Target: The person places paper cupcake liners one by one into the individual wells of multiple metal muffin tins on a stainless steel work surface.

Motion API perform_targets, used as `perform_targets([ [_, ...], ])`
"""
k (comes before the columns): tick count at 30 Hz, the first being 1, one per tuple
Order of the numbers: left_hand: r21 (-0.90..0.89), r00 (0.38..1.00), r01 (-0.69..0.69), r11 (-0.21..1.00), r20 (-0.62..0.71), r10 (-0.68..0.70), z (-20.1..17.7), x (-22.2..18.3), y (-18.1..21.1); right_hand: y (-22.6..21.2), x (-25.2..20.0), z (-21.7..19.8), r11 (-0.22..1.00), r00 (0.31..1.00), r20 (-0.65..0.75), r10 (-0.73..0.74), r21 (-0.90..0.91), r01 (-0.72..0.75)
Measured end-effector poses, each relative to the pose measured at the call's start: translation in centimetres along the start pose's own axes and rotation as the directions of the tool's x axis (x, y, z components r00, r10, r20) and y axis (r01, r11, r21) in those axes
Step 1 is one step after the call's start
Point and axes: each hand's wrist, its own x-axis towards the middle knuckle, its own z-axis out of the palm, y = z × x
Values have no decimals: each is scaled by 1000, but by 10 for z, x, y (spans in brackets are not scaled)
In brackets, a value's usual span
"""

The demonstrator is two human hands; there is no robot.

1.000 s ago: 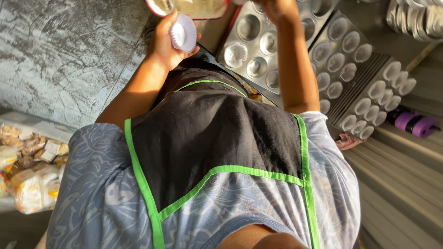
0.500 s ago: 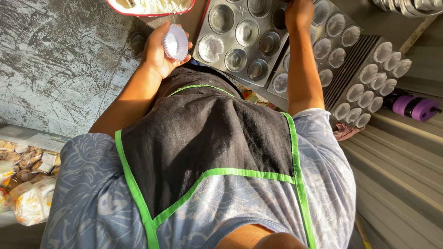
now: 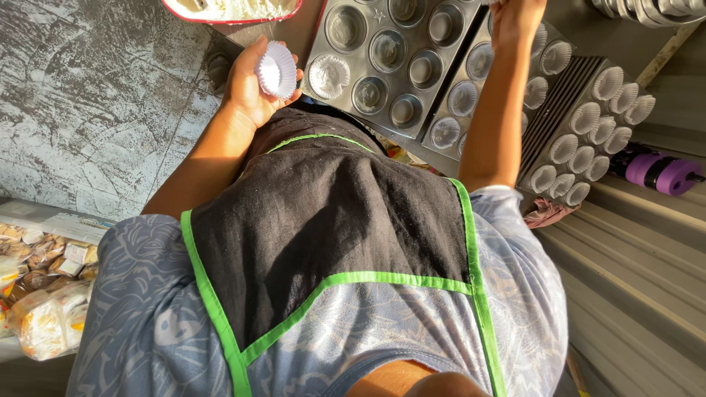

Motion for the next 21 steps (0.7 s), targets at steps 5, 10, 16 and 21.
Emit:
perform_targets([
  [5,13,1000,10,1000,4,-10,-2,4,-3,-3,-70,44,741,891,104,-443,-517,429],
  [10,58,998,50,997,22,-51,5,15,-12,-30,-108,89,471,756,481,-445,-592,654],
  [16,70,998,70,995,-15,-69,4,13,-7,-59,-116,77,372,703,614,-358,-597,711],
  [21,83,999,45,996,-11,-45,2,7,-6,-45,-108,80,366,707,602,-370,-605,707],
])
